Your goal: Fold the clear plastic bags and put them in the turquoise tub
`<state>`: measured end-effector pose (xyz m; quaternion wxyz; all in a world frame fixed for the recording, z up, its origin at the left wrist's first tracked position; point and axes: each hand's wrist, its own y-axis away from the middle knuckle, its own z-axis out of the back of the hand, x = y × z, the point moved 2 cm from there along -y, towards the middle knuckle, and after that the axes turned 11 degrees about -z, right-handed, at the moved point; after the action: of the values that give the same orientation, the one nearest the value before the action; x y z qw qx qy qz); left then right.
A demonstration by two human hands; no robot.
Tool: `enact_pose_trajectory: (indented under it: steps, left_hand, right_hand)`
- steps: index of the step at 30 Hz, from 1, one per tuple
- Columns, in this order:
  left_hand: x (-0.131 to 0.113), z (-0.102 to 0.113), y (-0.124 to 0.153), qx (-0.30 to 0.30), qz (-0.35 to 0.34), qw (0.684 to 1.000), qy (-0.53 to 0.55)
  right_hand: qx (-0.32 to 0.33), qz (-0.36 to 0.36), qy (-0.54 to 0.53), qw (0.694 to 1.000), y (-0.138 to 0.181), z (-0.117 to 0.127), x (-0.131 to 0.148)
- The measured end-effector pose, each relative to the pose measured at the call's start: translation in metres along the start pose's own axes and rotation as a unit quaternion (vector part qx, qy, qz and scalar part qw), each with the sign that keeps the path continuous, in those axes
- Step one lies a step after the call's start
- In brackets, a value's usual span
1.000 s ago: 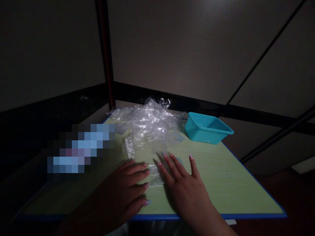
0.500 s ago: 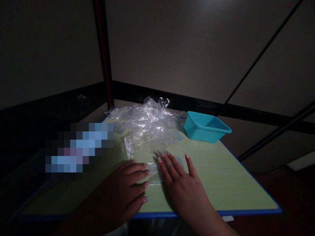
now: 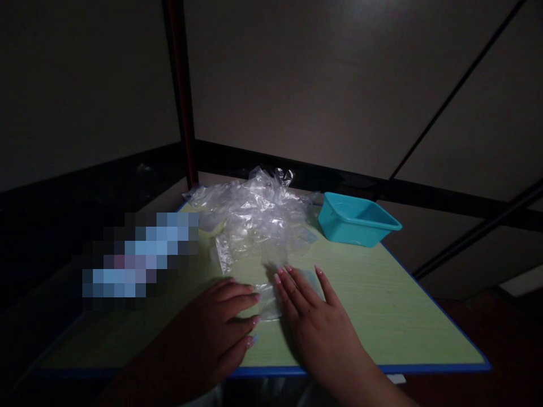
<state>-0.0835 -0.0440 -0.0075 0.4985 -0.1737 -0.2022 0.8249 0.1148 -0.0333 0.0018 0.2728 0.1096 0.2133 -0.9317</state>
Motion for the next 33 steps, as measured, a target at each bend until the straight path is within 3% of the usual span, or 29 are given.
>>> enact_pose_trajectory:
  steps: [13, 29, 33]
  left_hand:
    - [0.0, -0.001, -0.001, -0.005, 0.014, 1.0, 0.018]
    - [-0.001, 0.006, -0.002, -0.017, 0.029, 0.999, 0.024]
    - [-0.001, 0.007, -0.002, 0.005, 0.026, 0.999, 0.019]
  right_hand:
    - [-0.067, 0.007, 0.02, 0.998, -0.004, 0.0, 0.011]
    - [-0.077, 0.005, 0.03, 0.997, -0.004, -0.002, 0.017]
    - [-0.082, 0.005, 0.04, 0.996, -0.001, -0.005, 0.02]
